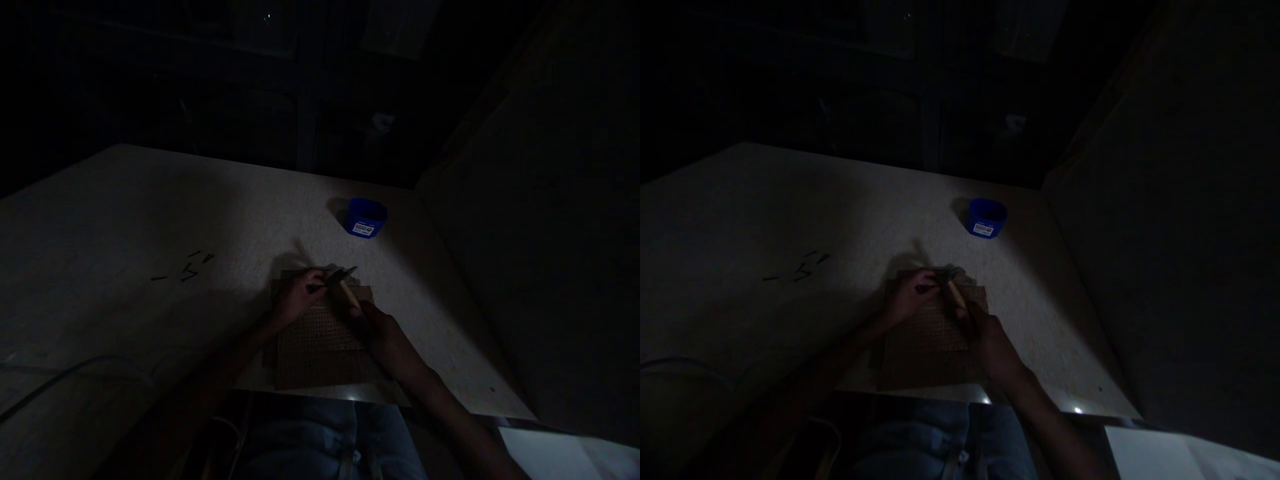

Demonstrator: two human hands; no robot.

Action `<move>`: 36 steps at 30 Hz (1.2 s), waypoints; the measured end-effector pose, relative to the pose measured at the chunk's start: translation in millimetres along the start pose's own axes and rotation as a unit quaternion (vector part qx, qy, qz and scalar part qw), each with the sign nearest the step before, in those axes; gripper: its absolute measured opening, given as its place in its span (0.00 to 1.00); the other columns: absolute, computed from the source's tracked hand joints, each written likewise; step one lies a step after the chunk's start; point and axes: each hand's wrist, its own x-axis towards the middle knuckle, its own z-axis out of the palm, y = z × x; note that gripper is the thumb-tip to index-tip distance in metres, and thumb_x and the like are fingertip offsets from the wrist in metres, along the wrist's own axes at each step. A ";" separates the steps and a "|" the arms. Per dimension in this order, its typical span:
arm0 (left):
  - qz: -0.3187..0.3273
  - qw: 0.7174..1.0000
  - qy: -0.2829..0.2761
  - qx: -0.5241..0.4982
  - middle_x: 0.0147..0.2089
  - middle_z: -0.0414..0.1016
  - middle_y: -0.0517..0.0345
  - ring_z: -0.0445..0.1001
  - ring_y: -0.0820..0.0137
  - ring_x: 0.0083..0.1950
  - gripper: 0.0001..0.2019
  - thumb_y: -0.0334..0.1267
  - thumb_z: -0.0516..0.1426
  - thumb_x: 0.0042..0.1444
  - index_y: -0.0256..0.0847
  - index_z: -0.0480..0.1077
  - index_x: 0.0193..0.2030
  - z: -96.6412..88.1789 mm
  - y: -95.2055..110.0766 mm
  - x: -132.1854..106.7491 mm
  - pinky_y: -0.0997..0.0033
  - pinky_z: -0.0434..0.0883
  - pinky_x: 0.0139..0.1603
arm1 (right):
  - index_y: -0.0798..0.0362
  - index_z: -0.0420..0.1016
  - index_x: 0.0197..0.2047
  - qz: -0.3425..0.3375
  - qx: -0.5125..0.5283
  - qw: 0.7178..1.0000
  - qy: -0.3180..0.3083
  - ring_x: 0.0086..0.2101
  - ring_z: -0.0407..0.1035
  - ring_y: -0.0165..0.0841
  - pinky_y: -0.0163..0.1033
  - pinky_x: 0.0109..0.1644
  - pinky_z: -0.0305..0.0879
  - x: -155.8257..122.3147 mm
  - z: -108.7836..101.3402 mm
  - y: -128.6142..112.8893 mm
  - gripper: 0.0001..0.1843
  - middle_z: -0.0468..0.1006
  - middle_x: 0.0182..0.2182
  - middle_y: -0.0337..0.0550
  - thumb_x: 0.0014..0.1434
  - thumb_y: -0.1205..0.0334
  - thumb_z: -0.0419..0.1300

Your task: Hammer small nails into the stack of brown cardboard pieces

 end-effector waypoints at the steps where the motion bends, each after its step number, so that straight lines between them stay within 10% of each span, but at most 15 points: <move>1: -0.003 1.000 0.002 0.005 0.40 0.84 0.57 0.83 0.66 0.43 0.15 0.29 0.63 0.55 0.42 0.72 0.49 -0.4 0.3 -0.3 0.66 0.79 0.45 | 0.52 0.78 0.48 0.005 -0.002 1.000 0.000 0.35 0.77 0.44 0.41 0.35 0.66 0.6 0.4 0.3 0.26 0.84 0.36 0.47 0.67 0.39 0.51; 26: 0.007 0.999 0.011 0.041 0.38 0.84 0.59 0.83 0.66 0.40 0.11 0.33 0.63 0.53 0.44 0.73 0.44 -2.0 -3.2 1.4 0.68 0.78 0.41 | 0.50 0.78 0.43 0.002 0.000 1.000 0.026 0.32 0.75 0.42 0.41 0.34 0.65 5.1 4.8 -0.7 0.23 0.82 0.31 0.45 0.66 0.41 0.53; 30: 0.018 1.000 0.001 0.025 0.38 0.84 0.59 0.83 0.67 0.40 0.09 0.33 0.63 0.54 0.43 0.73 0.43 -2.0 -4.2 2.6 0.68 0.78 0.41 | 0.51 0.73 0.38 0.023 0.137 0.988 0.065 0.24 0.68 0.32 0.35 0.25 0.63 1.6 17.3 8.3 0.24 0.76 0.25 0.39 0.64 0.37 0.54; 36: 0.040 0.999 -0.015 0.002 0.39 0.82 0.57 0.81 0.68 0.41 0.10 0.32 0.61 0.56 0.41 0.72 0.46 -1.6 -6.5 1.9 0.67 0.77 0.43 | 0.49 0.67 0.40 0.144 0.420 0.895 0.048 0.11 0.44 0.20 0.26 0.10 0.43 6.6 35.2 25.2 0.28 0.58 0.16 0.23 0.52 0.33 0.64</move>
